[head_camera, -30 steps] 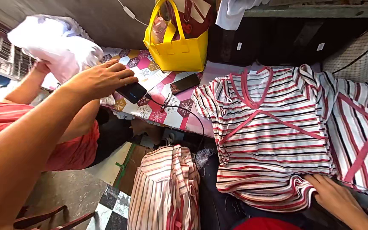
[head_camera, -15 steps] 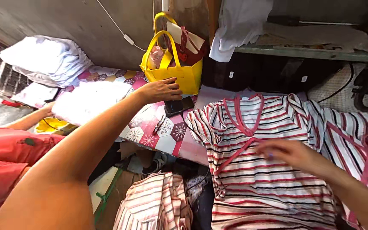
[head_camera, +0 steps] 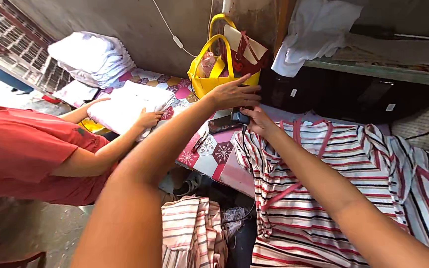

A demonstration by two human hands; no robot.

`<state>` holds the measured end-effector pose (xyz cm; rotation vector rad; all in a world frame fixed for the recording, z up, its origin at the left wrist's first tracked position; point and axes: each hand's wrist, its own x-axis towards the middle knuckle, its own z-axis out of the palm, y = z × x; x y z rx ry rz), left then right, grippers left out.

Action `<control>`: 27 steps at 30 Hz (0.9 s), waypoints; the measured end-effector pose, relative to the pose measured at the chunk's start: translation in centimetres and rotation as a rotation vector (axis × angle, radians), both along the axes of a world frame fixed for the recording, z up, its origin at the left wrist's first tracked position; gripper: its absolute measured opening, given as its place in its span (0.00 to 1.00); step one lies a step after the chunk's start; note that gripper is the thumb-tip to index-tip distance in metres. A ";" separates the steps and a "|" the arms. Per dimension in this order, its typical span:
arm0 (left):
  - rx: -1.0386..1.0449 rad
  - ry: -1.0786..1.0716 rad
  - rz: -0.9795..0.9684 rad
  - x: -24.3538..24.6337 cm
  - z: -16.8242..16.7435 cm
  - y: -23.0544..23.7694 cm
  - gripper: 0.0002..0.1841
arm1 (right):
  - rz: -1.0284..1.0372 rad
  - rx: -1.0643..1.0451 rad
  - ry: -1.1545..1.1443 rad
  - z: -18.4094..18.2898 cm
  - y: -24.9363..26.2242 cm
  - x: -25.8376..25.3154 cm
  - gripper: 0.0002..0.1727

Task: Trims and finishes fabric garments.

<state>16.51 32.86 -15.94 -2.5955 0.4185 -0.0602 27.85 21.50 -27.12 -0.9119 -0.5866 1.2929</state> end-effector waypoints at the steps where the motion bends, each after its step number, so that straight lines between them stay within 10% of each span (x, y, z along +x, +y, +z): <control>1: -0.083 -0.114 0.123 -0.4 -0.1 -0.9 0.33 | -0.050 -0.027 0.031 0.0 0.1 0.0 0.24; 5: -0.774 -0.520 0.711 -5.2 -3.9 -10.6 0.18 | -0.195 -0.112 0.177 -0.3 0.5 -0.1 0.24; 9: -1.345 -0.357 1.047 -10.6 -11.7 -19.8 0.16 | -0.319 -0.193 0.306 -1.1 1.7 0.0 0.26; 19: -0.799 -0.408 1.081 -5.4 -19.3 -4.4 0.23 | -0.342 -0.393 0.301 -1.9 1.2 -0.9 0.23; 27: -0.603 -0.578 1.093 -1.2 -21.7 -2.2 0.16 | -0.397 -0.432 0.403 -2.3 2.1 -1.9 0.21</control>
